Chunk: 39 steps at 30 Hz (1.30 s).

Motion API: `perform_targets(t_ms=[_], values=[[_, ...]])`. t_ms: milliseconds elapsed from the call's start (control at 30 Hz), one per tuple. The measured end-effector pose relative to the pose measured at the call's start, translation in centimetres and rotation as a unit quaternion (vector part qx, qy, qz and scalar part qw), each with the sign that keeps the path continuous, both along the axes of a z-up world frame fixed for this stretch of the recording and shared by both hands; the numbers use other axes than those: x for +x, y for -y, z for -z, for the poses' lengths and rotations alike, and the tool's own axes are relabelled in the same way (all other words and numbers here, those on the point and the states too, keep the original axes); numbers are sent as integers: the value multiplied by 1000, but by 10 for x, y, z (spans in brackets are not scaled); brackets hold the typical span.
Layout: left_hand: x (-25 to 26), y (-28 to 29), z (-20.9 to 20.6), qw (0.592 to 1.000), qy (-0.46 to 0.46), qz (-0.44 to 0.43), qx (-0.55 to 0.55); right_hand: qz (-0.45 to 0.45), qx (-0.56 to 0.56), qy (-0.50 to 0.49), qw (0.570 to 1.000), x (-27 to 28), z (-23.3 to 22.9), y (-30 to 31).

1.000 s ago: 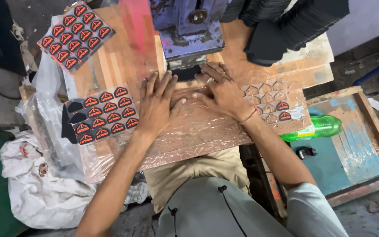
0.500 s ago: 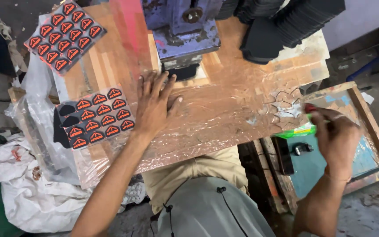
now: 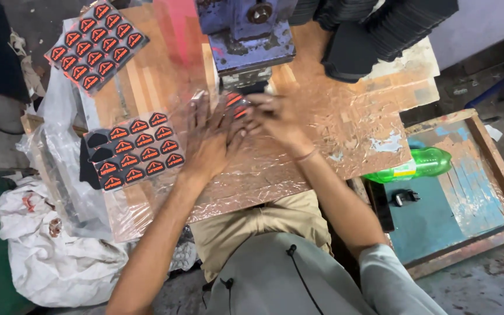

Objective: The person repeatedly places small, orange, triangular stickers onto black fabric items using a heat press machine. They arrange the stickers on the fabric, operate the press, and then remove the finished items.

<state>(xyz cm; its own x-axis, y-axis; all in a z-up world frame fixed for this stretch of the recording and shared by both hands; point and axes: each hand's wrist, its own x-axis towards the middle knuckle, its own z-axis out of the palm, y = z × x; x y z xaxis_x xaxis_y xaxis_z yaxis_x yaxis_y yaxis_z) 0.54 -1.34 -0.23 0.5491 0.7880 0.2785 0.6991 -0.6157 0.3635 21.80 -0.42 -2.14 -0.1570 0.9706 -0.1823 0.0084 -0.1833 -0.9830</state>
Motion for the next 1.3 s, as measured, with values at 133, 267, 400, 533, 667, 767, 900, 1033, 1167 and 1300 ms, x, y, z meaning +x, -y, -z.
perform_targets(t_ms=[133,267,400,533,667,767,900,1033,1167,1300], values=[[0,0,5,999,30,3,13,142,-2,-21,990,22,3,-4],[-3,0,7,1000,26,-5,11,95,10,-6,995,19,-11,8],[1,0,-1,999,34,-1,5,64,3,2,998,6,-21,19],[-1,-1,-2,1000,11,8,12,-5,306,192,932,-43,-63,22],[-1,4,-14,970,209,10,-125,21,389,296,872,-90,-98,19],[-2,0,-13,977,111,-1,-181,38,300,246,921,-86,-78,-2],[-2,0,11,1000,0,-8,2,96,27,40,994,-47,-27,-2],[0,-1,-8,1000,30,-9,1,167,26,-7,986,-1,1,-5],[-1,-2,-1,999,34,-2,-7,198,49,-9,979,9,-2,-3],[-1,-1,-1,1000,21,-10,14,133,33,41,990,5,-14,3]])
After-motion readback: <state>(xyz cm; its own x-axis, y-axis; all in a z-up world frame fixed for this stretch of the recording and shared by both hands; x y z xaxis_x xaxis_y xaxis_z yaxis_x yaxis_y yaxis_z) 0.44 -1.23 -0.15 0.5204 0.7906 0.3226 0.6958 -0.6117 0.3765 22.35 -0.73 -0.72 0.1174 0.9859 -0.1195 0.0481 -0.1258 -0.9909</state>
